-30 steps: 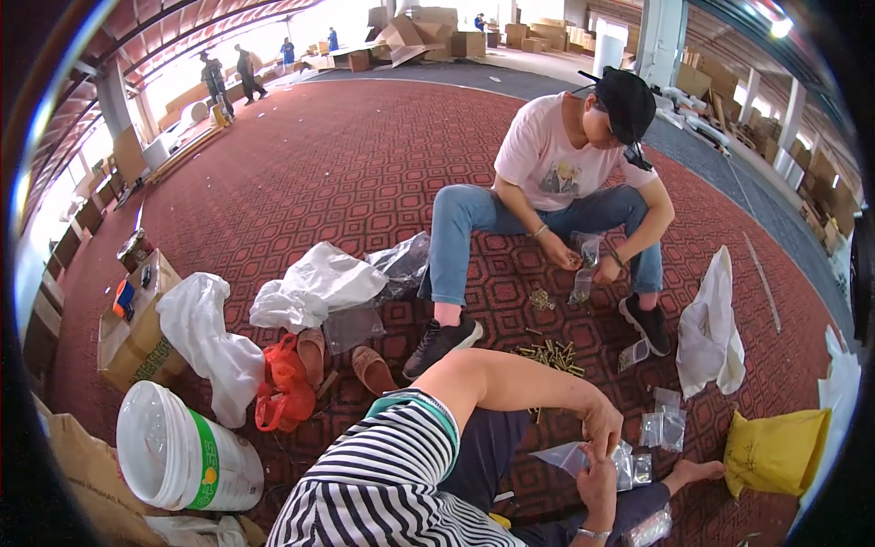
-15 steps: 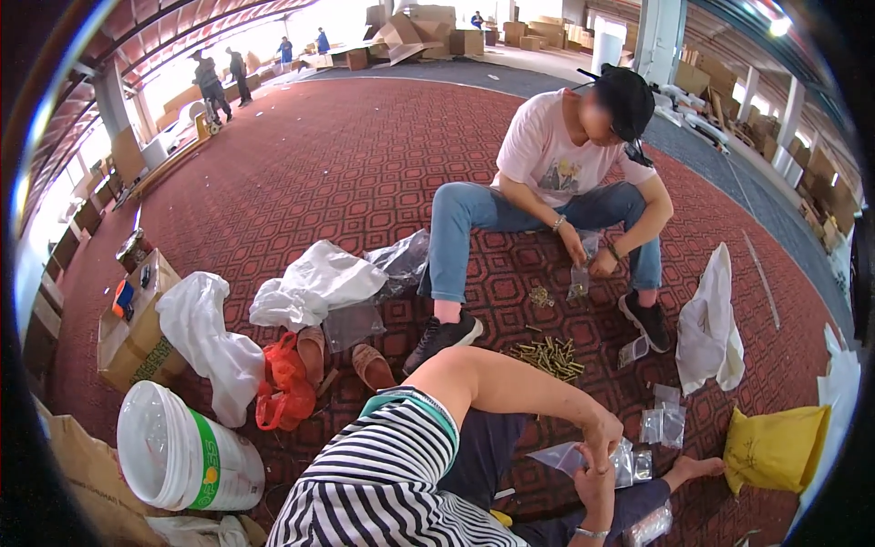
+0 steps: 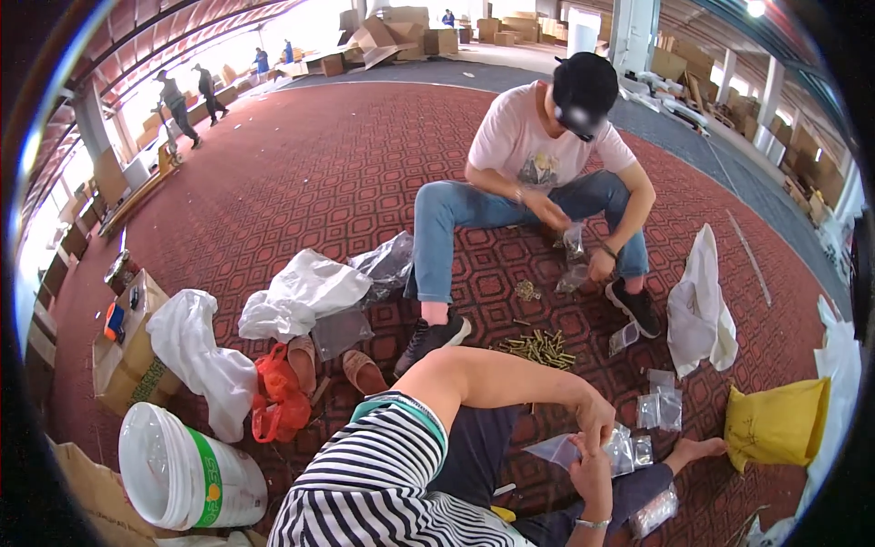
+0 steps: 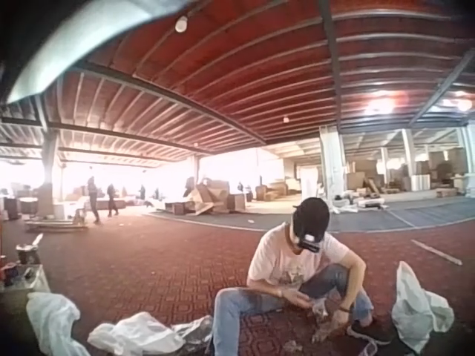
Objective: Sorting small wooden sticks and placing them into clear plastic bags.
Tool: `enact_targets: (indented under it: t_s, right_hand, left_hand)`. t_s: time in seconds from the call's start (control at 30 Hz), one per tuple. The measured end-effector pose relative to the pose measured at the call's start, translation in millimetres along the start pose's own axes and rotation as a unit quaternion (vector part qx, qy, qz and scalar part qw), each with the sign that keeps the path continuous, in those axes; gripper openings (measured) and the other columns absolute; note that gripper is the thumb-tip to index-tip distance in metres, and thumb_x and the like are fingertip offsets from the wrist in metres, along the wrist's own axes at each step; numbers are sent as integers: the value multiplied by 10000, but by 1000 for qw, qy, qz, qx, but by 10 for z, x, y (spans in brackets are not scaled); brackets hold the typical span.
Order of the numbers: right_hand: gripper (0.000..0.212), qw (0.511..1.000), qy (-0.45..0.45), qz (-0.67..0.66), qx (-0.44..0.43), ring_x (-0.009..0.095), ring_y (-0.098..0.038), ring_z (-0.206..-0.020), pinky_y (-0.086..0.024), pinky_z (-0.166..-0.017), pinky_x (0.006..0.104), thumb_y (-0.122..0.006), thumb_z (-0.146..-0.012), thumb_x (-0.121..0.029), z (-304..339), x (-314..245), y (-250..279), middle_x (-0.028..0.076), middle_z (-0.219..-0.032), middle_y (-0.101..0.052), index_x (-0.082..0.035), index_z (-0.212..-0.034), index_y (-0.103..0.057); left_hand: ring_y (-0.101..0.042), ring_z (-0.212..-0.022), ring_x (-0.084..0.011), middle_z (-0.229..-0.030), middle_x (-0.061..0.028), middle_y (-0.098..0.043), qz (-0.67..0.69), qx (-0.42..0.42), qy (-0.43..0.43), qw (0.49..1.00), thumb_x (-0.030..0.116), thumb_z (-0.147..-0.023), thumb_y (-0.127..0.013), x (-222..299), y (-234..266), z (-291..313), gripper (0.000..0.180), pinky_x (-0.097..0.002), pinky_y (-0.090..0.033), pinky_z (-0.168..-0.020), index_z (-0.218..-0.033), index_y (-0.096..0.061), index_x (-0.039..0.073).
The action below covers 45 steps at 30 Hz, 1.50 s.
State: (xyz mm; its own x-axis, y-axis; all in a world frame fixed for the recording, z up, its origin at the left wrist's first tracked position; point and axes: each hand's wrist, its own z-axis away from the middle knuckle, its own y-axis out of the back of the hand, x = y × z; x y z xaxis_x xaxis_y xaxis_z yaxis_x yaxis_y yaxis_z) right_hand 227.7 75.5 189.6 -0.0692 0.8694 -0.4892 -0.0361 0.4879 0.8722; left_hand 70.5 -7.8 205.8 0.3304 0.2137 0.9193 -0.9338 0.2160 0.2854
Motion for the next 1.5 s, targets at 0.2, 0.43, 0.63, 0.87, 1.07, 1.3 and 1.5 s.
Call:
enact_targets:
  t_s: [0.2,0.43,0.63,0.87,1.07,1.3,1.5]
  right_hand:
    - [438,1000,-3,24,-12,334,-586,-865,-470,-727,374,-476,-621,18,6,67,-80,114,-1045,-611,-63,-1031,-606]
    - [420,1000,25,6,4,351,-562,-688,-451,-605,409,-511,-651,-35,28,110,-133,159,-819,-618,-122,-1046,-621]
    - [443,995,16,-96,7,322,-593,-885,-483,-722,358,-468,-613,38,48,-58,-23,104,-1046,-615,-59,-1021,-610]
    - [423,999,8,-54,-2,329,-582,-855,-474,-718,353,-486,-615,32,66,-17,-83,121,-1027,-604,-61,-1010,-607]
    - [389,991,15,-85,100,308,-560,-918,-452,-780,337,-487,-607,38,112,101,47,115,-1029,-598,-31,-973,-598]
    - [365,984,10,-140,114,292,-552,-941,-445,-802,327,-481,-599,44,153,40,4,110,-1033,-594,-9,-944,-588]
    - [373,985,31,-123,114,293,-552,-920,-447,-793,323,-478,-599,49,122,33,-31,108,-1030,-588,-8,-952,-585]
  left_hand:
    - [-483,-640,-123,-708,-14,-601,0,-20,-9,1000,193,-698,-669,-35,19,11,183,-274,-419,-611,-799,-659,41]
    - [-493,-661,-138,-731,-16,-615,-8,-38,-14,999,258,-695,-650,-79,10,21,237,-300,-426,-616,-803,-665,48]
    - [-523,-687,-157,-774,-27,-637,-101,2,68,993,289,-699,-621,46,-103,38,276,-308,-439,-645,-835,-672,55]
    - [-548,-728,-167,-811,-34,-649,-102,-46,21,993,296,-702,-606,-37,-35,-12,288,-310,-444,-659,-857,-673,63]
    - [-546,-643,-123,-850,-33,-648,20,464,-138,875,179,-779,-611,319,516,248,199,-270,-462,-594,-945,-652,78]
    - [-365,-450,-112,-591,19,-417,535,395,-354,657,475,-801,-587,390,930,1085,495,-262,-397,-527,-1088,-503,81]
    - [-469,-745,-184,-870,-47,-465,468,377,-372,708,638,-693,-583,185,968,1387,852,-415,-430,-729,-1317,-268,151]
